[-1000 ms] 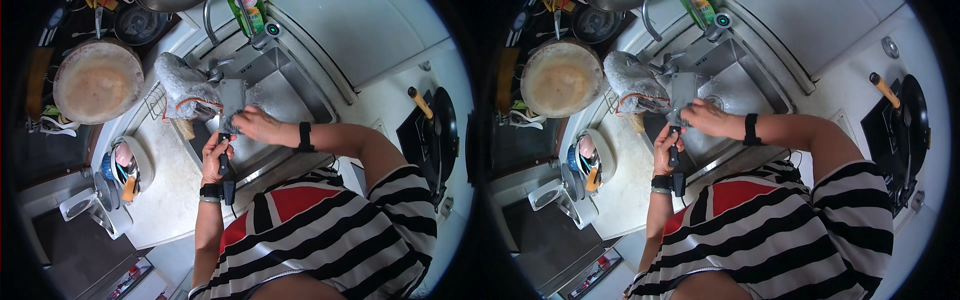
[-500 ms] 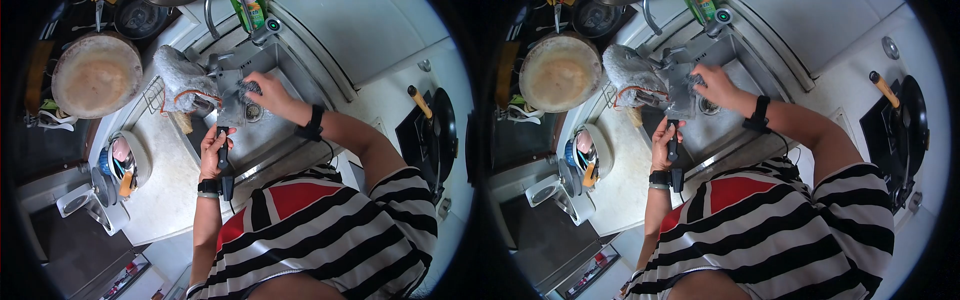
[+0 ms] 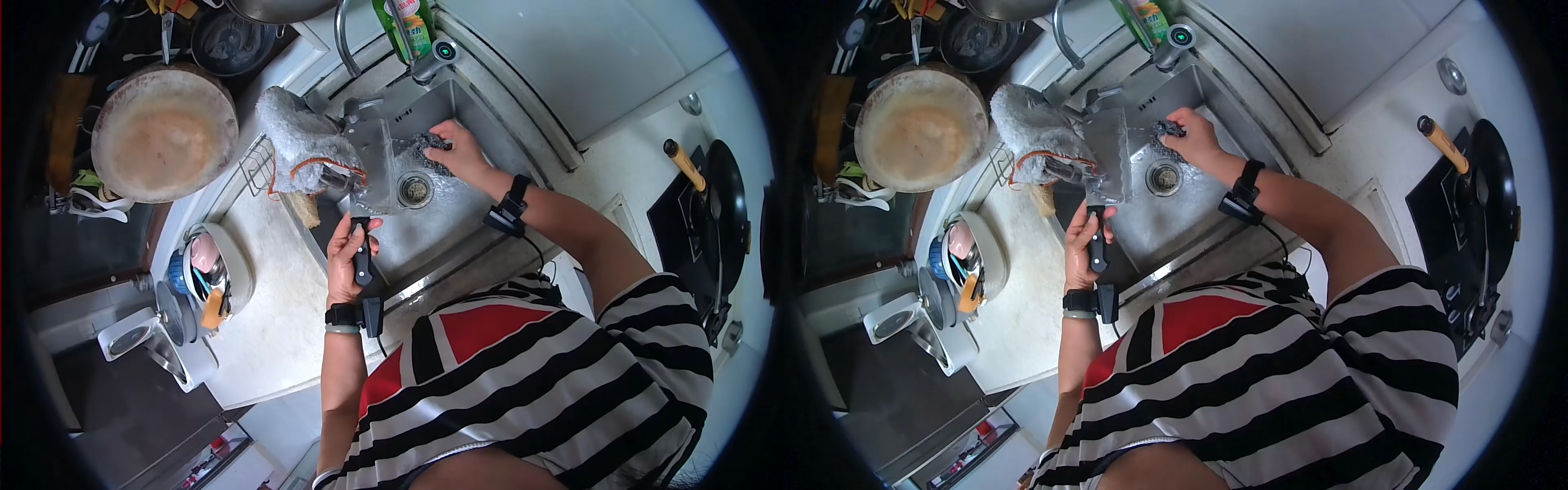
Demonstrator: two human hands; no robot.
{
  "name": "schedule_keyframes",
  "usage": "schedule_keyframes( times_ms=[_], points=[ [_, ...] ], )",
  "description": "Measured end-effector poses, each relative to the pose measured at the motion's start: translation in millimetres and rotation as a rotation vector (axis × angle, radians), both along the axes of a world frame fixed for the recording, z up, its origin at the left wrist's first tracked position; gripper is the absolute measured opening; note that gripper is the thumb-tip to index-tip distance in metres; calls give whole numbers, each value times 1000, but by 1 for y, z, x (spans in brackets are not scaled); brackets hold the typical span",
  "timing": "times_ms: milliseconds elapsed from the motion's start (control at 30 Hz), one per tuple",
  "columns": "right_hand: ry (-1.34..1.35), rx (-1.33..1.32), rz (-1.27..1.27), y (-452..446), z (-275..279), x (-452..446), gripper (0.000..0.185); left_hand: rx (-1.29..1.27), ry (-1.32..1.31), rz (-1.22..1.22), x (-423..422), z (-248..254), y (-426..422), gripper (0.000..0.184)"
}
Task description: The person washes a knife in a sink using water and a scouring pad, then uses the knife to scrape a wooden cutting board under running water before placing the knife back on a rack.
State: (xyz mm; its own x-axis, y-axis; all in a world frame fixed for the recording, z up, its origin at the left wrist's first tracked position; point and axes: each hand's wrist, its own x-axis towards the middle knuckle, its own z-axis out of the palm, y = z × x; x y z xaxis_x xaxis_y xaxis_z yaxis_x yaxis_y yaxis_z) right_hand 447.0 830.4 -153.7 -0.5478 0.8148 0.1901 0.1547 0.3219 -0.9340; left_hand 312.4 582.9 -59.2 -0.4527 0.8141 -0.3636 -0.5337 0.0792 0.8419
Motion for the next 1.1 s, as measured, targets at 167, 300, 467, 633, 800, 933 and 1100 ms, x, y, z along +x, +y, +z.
schedule_keyframes(
  times_ms=[167, 300, 467, 633, 800, 933, 1100],
  points=[
    [225, -1147, 71, -23, 32, 3, 38, -37, -3, -26, 6, -12, 0, 39],
    [254, -1360, 328, -57, 30, -1, 44, -44, -73, 12, 12, -13, 4, 39],
    [138, -1271, 362, -65, 41, -2, 46, -50, -124, 31, 11, -13, 1, 37],
    [23, -1125, 372, -62, 30, -5, 35, -106, -42, -61, 21, -9, 3, 40],
    [38, -1125, 298, -58, 17, -8, 29, -88, -107, -82, 16, -7, -1, 39],
    [118, -1198, 209, -33, 30, -8, 26, -112, -155, -146, 9, -5, -15, 42],
    [54, -1207, 190, -17, 31, -19, 21, -85, -173, -119, 7, -2, -20, 37]
  ],
)
